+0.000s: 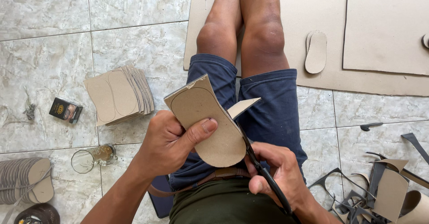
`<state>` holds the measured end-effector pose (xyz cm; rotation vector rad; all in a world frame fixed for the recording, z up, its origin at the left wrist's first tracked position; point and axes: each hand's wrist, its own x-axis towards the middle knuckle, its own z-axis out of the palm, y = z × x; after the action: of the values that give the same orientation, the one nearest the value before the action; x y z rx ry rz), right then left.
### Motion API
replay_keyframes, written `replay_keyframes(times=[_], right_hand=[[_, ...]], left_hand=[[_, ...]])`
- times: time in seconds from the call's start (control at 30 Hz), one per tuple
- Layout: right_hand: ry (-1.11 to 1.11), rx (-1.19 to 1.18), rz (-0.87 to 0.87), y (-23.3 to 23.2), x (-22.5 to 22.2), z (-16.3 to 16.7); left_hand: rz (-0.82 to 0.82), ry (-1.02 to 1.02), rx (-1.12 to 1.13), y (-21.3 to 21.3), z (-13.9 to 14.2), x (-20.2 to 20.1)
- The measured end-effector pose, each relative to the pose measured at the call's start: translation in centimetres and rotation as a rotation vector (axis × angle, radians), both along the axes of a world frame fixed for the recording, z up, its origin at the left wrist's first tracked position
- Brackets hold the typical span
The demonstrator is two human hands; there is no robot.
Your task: The person lies on the floor cutting sandal insole shapes from sheets of light brown board material with scissors, following a drawn outline and trimming away the excess. They set finished insoles onto a stack beside them and pick up the next marked sheet to cut.
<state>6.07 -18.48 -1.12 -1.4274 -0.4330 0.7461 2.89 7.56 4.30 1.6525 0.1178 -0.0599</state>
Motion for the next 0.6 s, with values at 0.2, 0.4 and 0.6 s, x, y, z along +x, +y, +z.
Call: replay_keyframes(times=[0.2,0.4,0.6], right_hand=[[0.012,-0.259,0.010,-0.7,-0.2,-0.5],[-0.064,-0.141,-0.028,0.0,-0.1,0.3],[-0.064,-0.242,-0.050,0.3,-0.2,0.5]], left_hand=[[-0.043,0.005,0.005,0.5,-0.1,0.2],[-0.075,0.032,-0.073,-0.3,-0.2,-0.1],[-0.086,0.047,-0.083,-0.8,-0.3,-0.2]])
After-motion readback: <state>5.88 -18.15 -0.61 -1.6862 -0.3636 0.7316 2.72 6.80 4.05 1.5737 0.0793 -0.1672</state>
